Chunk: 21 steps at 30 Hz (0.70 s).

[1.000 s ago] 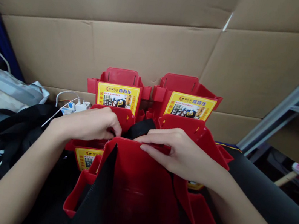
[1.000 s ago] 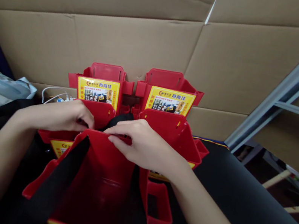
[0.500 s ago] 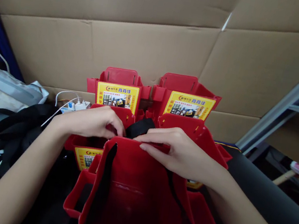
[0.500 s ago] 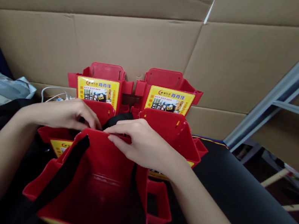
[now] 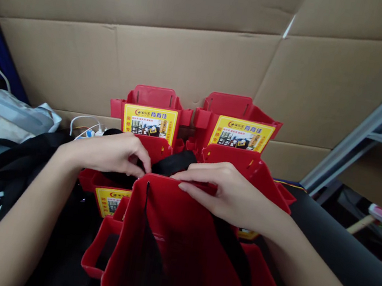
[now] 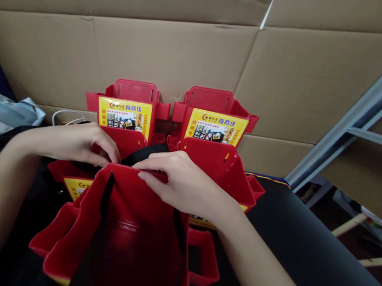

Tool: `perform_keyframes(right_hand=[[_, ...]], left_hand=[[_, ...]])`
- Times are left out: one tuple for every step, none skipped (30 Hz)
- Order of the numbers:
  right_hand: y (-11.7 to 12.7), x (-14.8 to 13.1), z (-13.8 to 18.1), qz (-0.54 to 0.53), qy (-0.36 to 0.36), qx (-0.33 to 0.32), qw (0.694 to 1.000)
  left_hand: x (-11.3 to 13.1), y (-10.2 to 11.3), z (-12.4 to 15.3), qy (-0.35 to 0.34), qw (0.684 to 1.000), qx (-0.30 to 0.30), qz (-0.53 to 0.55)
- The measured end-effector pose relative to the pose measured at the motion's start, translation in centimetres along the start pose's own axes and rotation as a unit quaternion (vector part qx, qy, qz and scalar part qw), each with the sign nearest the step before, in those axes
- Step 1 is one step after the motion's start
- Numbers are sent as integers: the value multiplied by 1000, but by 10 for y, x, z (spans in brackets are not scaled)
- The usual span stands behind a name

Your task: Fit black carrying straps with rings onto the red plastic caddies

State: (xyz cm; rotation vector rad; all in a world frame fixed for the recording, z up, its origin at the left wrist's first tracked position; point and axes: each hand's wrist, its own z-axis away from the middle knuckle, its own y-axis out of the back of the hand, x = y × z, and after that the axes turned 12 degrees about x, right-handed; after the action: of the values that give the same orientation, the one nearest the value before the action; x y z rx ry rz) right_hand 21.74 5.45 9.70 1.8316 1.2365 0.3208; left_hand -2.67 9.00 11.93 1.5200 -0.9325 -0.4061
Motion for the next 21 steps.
perform_keyframes(right_hand=[[0,0,0,0,0,-1,1000],[0,0,0,0,0,-2,1000],[0,1,0,-2,2,0,1000],[0,1,0,-3,4,1,1000],[0,2,1,-5,6,2,1000],[0,2,1,-5,8,4,1000],[0,3,1,-5,9,7,1000],[-1,3,1,-4,10,9,1000],[-1,3,1,-4,10,10,1000],[-1,3,1,-5,11,11,1000],[0,3,1,-5,11,10,1000],[0,3,1,-7,11,8,1000],[0,3,1,-9,10,5,1000],[0,3,0,-13,9,2,1000],[1,3,0,-17,9,1,1000],[1,3,-1,-21,6,-3,1000],[2,3,-1,-26,4,-6,1000],[2,3,-1,-30,1,-10,999],[2,3,-1,-33,-3,-16,999],[3,3,-2,-35,-7,-21,999],[3,2,-1,-36,-12,-26,999]], left_hand=[[-2,-1,-3,18,1000,12,-21],[-6,-1,-3,46,996,47,-61],[-11,2,-2,85,985,95,-114],[-17,7,1,128,967,142,-169],[-22,13,6,170,945,180,-216],[-27,19,12,213,921,209,-249],[-30,25,18,251,899,237,-270],[-32,30,23,279,880,264,-279],[-33,34,28,299,865,290,-280],[-34,36,31,313,850,321,-278],[-35,37,34,321,838,347,-273],[-38,37,35,325,829,371,-264],[-41,36,35,329,824,392,-245],[-46,35,35,337,816,418,-216],[-52,34,35,348,802,452,-178],[-59,34,35,360,784,488,-135],[-66,34,36,370,760,525,-97],[-74,34,38,377,734,560,-74],[-80,35,40,381,711,587,-70],[-85,36,44,381,690,610,-81],[-88,38,47,381,672,627,-97]])
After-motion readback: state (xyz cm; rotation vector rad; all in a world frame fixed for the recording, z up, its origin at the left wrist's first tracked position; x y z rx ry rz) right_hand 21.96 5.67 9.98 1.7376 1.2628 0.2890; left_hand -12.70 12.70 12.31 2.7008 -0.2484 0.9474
